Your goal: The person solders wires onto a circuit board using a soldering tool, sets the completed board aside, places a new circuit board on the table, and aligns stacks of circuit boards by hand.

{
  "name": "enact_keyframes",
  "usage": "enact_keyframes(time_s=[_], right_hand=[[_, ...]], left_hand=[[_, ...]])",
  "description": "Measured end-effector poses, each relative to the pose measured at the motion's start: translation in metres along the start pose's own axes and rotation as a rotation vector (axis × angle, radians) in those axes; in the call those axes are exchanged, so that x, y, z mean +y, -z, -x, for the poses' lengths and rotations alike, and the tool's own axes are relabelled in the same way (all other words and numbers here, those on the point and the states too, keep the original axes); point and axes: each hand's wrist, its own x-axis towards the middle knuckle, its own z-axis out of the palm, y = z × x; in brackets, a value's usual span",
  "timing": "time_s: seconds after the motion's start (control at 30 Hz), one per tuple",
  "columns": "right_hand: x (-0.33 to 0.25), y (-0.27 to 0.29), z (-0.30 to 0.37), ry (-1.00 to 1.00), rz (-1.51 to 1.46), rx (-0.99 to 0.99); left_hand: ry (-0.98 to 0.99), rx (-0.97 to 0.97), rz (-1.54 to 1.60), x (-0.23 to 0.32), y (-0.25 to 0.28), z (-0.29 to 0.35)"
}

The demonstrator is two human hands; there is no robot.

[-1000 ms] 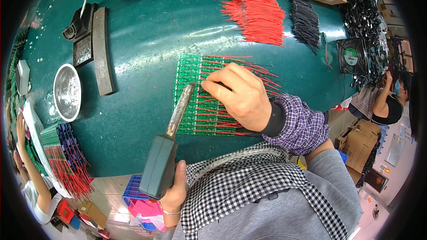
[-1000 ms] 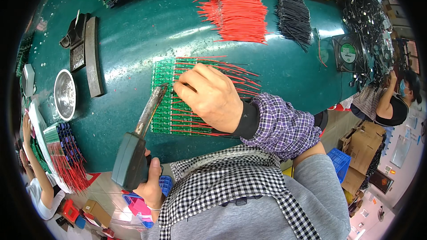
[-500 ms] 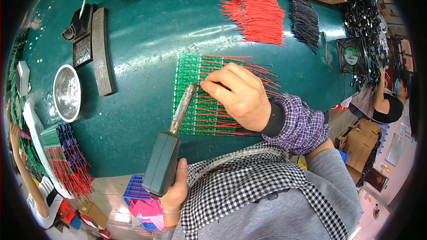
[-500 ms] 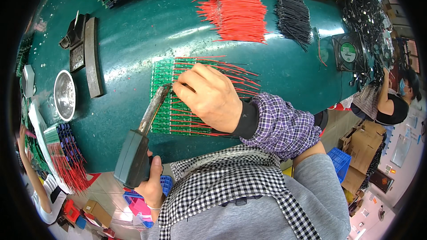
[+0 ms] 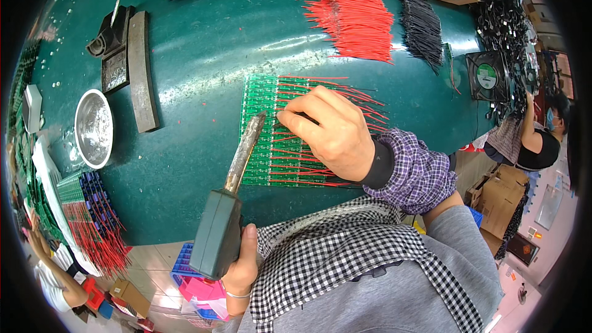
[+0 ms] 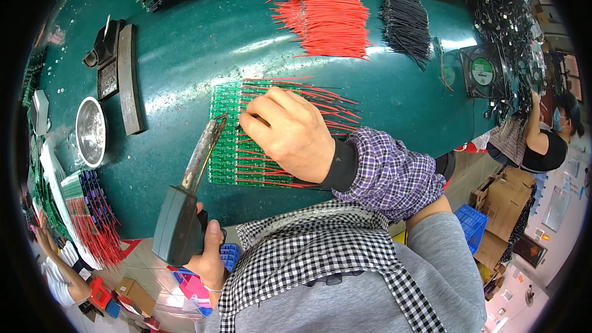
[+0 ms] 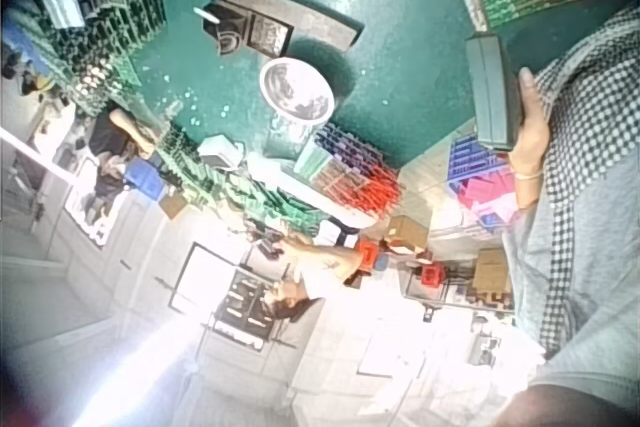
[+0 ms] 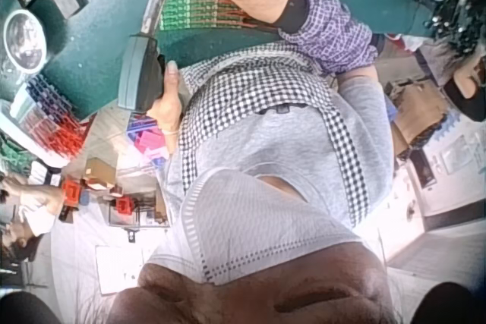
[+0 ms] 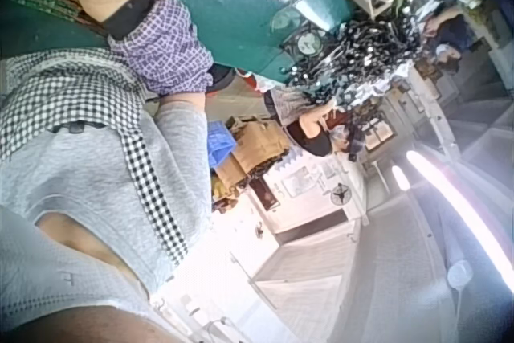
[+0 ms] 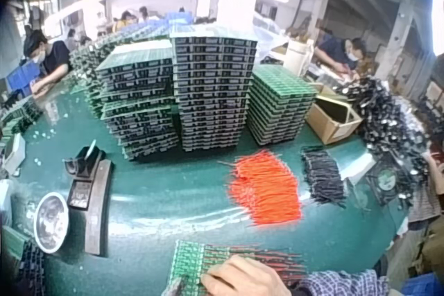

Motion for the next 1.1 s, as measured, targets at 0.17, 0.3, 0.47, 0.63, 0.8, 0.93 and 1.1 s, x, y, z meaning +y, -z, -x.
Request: enact_keyframes(time_s=[0.17, 0.3, 0.47, 0.63, 0.8, 0.93, 1.1], right_hand=[[0.0, 0.0, 0.0, -0.006, 0.008, -0.004], [-0.001, 0.003, -0.001, 0.002, 0.015, -0.007], [-0.005, 0.007, 0.001, 0.041, -0.013, 0.024], [-0.006, 0.004, 0.004, 0.038, -0.036, 0.022], [-0.005, 0.004, 0.005, 0.027, -0.043, 0.012], [-0.005, 0.004, 0.006, 0.014, -0.037, 0.003], [-0.006, 0.005, 0.006, 0.009, -0.035, -0.012]], left_hand=[[-0.006, -0.005, -0.001, -0.003, 0.002, 0.001], [-0.006, 0.012, 0.035, -0.006, 0.003, 0.002], [-0.035, -0.028, -0.034, -0.006, 0.006, 0.005], [0.048, 0.008, 0.007, -0.004, 0.004, 0.01], [-0.017, -0.026, -0.029, -0.007, 0.003, 0.006], [0.141, -0.006, 0.051, -0.007, 0.003, 0.01], [0.179, -0.001, 0.061, -0.004, 0.001, 0.01]])
